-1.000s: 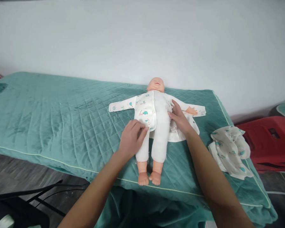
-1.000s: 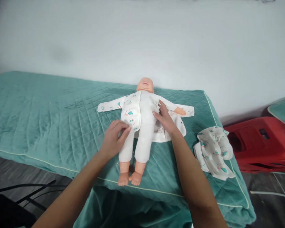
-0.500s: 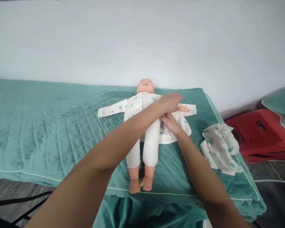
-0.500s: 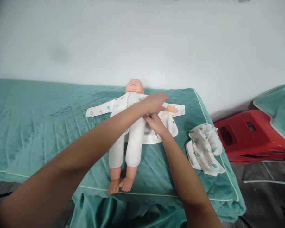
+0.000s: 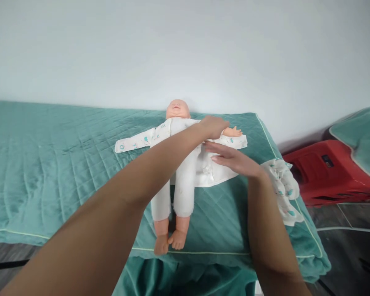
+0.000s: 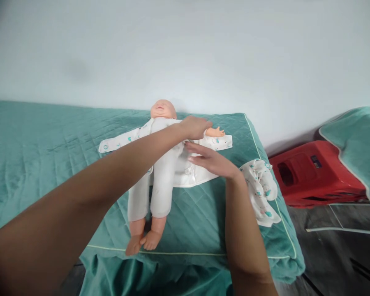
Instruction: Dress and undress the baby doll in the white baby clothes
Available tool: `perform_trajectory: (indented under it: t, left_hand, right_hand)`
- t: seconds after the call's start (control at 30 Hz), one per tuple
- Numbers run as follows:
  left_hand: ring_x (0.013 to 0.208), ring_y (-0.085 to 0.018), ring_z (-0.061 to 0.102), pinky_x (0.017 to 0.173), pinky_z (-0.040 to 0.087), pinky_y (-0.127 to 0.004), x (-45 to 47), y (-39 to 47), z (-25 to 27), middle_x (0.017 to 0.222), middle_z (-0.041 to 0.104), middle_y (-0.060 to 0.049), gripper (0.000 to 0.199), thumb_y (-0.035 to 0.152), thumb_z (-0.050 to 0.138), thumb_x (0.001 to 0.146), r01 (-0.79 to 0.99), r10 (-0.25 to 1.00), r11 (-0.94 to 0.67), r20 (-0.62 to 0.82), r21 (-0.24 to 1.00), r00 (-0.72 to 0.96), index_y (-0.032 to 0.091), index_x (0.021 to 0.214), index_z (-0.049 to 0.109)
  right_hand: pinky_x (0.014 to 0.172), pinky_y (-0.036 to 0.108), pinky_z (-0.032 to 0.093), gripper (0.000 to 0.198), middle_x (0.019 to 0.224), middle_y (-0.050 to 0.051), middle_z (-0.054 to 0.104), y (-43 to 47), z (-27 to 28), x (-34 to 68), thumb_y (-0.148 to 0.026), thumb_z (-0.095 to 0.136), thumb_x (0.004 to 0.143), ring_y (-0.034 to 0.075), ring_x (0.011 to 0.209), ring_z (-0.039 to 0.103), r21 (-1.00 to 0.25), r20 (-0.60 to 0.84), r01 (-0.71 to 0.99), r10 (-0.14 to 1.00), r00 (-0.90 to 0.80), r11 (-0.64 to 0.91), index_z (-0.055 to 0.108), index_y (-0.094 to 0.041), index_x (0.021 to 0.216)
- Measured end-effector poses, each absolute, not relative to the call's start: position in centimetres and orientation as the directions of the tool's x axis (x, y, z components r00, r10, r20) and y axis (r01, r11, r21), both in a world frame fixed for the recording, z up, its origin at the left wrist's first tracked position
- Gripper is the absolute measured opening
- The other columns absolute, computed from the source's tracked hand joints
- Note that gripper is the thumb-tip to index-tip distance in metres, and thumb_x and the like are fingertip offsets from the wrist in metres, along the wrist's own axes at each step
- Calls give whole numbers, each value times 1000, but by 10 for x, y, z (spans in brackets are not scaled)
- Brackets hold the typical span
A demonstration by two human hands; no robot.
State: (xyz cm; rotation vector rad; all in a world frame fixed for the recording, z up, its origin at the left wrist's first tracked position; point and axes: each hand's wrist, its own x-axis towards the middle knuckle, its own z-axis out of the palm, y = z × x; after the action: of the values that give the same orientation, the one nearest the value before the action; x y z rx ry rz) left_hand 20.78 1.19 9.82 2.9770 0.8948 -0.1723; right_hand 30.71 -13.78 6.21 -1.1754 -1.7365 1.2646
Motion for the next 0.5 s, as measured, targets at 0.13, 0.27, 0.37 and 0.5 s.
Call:
perform_trajectory:
  t: [0.13, 0.27, 0.37, 0.5]
  left_hand:
    - [92, -25, 64, 75, 42, -35, 201, 8, 96, 111, 71, -8, 36, 21, 57, 86, 549, 547, -835, -78, 16, 834, 22, 122, 60]
    - [87, -24, 64, 72, 41, -34, 198, 3, 93, 105, 72, -6, 32, 22, 57, 84, 529, 528, -848, -69, -2, 846, 23, 116, 61]
    - [84, -24, 64, 71, 41, -34, 195, 0, 92, 103, 72, -6, 33, 22, 58, 82, 521, 521, -854, -44, -24, 852, 22, 114, 62]
    - [88, -27, 66, 75, 42, -36, 192, -6, 87, 105, 74, -10, 32, 27, 59, 82, 490, 498, -865, -59, -111, 865, 22, 113, 66]
  right_hand:
    - [98, 44, 48, 25, 112, 12, 72, -124, 43, 330, -38, 61, 89, 28, 107, 66, -716, 32, 691, 984, 175, -99, 72, -18, 100]
    - [82, 36, 46, 24, 100, 12, 71, -100, 20, 331, -42, 68, 81, 26, 95, 65, -539, 79, 781, 904, 420, -316, 65, -19, 83]
    - [74, 31, 42, 25, 71, 4, 63, -94, 16, 342, -34, 68, 76, 22, 81, 60, -674, 44, 660, 873, 486, -333, 53, -22, 61]
    - [61, 28, 39, 17, 57, -5, 45, -93, 19, 361, -27, 60, 72, 16, 64, 47, -922, 3, 284, 728, 686, -264, 47, -23, 63]
